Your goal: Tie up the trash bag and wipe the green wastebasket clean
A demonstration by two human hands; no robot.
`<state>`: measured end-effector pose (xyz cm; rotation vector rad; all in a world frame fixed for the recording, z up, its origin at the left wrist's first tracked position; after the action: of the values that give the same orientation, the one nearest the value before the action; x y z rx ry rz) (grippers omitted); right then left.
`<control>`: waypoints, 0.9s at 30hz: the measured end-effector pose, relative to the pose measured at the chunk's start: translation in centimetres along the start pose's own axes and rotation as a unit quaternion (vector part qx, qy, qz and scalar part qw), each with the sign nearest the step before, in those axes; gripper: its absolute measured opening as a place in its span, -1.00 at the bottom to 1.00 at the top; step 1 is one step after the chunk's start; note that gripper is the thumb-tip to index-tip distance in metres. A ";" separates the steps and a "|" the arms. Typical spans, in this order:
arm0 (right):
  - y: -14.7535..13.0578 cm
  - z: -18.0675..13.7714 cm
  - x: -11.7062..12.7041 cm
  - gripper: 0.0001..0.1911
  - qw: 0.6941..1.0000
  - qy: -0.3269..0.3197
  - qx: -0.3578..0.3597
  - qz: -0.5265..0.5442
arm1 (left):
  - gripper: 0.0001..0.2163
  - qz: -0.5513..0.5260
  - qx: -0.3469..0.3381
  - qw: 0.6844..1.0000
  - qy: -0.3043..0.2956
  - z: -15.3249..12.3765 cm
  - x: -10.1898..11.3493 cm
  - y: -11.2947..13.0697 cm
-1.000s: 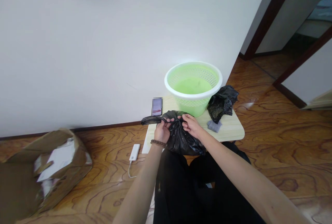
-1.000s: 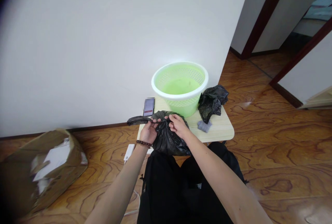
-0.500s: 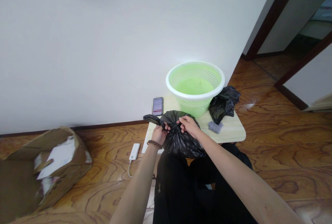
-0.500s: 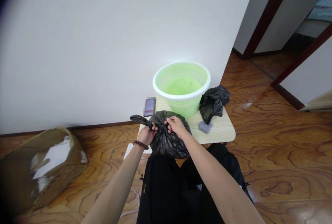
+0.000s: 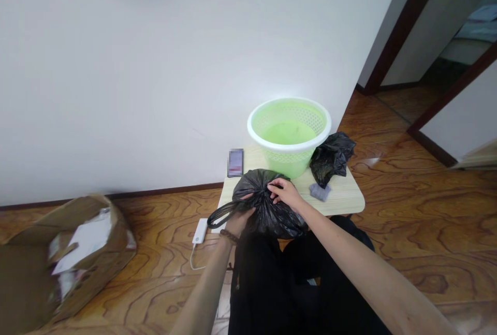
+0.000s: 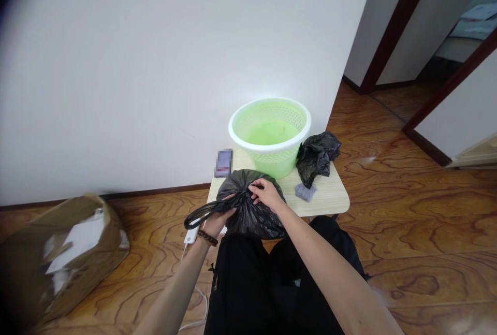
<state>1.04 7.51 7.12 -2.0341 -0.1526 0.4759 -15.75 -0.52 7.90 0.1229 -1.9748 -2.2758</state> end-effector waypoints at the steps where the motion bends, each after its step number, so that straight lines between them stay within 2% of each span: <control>1: -0.2 -0.2 -0.3 -0.70 1.000 -0.012 -0.006 0.022 | -0.67 0.013 -0.004 1.000 0.009 0.1 0.0 0.1; 5: -0.3 -0.6 -1.0 -0.69 0.992 -0.040 -0.027 0.113 | -0.72 -0.038 -0.014 0.994 0.099 1.1 -0.5 -0.3; 10: 0.0 -0.4 -1.0 -0.69 0.990 -0.029 -0.034 0.135 | -0.78 -0.138 -0.037 0.985 0.093 2.6 -2.6 0.1; 16: 0.2 0.1 -1.3 -0.68 0.992 -0.033 -0.030 0.121 | -0.88 -0.275 -0.013 0.944 0.182 3.8 -3.3 0.1; 20: 0.7 0.7 -1.2 -0.67 0.994 -0.022 -0.027 0.107 | -0.88 -0.287 0.003 0.941 0.177 4.3 -3.8 -0.9; 27: 1.1 2.1 -0.6 -0.66 0.997 0.004 -0.020 0.071 | -0.91 -0.235 0.030 0.966 0.104 5.2 -3.9 -2.5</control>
<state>-0.40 8.46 5.41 -2.0949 -0.0130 0.5555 -12.71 5.46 6.11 0.8855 -2.0702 -2.3308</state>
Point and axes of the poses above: each hand's wrist, its own z-axis towards the middle knuckle, its own x-axis out of the back of the hand, y = z × x, the point moved 5 cm from there along z, towards the middle knuckle, and after that the axes turned 14 degrees about -x, right-handed, at the moved point
